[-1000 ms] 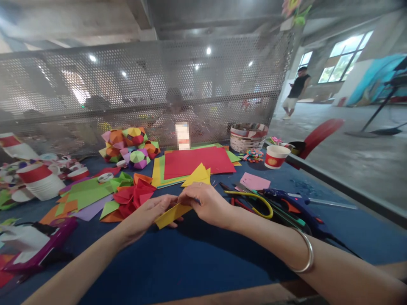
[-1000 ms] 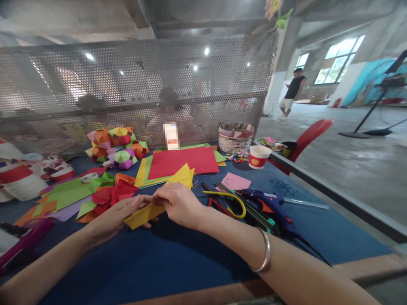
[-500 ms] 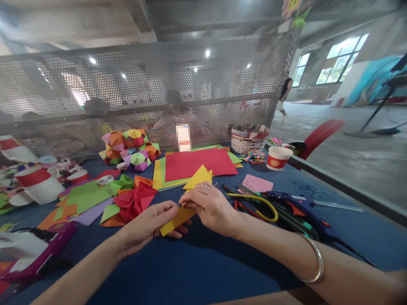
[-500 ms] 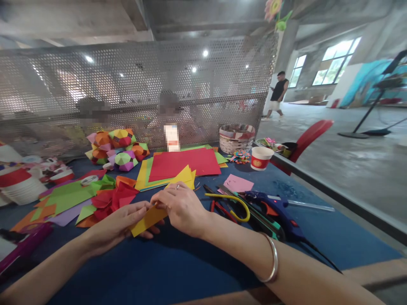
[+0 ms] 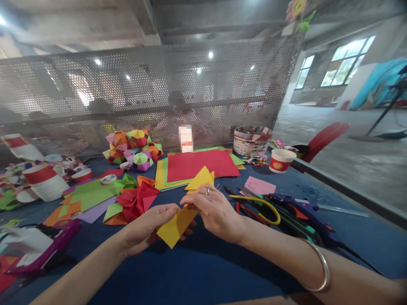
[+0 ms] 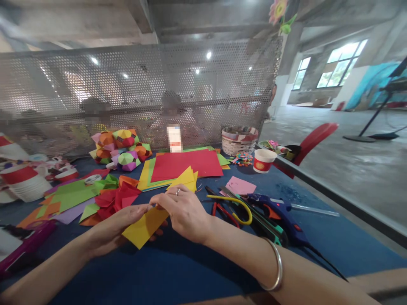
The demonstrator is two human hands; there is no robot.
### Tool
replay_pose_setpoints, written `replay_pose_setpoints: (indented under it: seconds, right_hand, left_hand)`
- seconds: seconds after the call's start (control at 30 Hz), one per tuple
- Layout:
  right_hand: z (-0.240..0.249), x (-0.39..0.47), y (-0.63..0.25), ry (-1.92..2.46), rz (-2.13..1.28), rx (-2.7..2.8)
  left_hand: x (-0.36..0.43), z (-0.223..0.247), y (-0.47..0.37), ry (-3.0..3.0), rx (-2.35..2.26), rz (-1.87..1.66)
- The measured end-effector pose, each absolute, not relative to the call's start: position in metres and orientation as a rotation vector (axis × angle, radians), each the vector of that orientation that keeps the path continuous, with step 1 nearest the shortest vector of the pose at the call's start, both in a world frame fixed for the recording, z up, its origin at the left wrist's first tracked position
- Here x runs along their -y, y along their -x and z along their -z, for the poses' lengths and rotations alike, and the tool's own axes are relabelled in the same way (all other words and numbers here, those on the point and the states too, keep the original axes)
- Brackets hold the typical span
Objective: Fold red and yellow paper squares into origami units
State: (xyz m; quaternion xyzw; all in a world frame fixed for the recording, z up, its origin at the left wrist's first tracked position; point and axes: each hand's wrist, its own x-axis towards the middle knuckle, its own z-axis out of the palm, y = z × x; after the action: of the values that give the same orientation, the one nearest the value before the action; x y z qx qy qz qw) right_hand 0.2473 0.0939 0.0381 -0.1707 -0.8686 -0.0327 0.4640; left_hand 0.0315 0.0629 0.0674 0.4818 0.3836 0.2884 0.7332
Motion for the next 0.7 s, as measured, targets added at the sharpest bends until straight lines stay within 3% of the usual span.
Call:
replay_pose_setpoints:
  seconds: [0.7]
  right_hand:
    - [-0.0396,-0.0916,-0.2507,0.32,0.384,2.147]
  left_hand:
    - [-0.0644,-0.0584,-0.0312,-0.984,-0.796,-0.793]
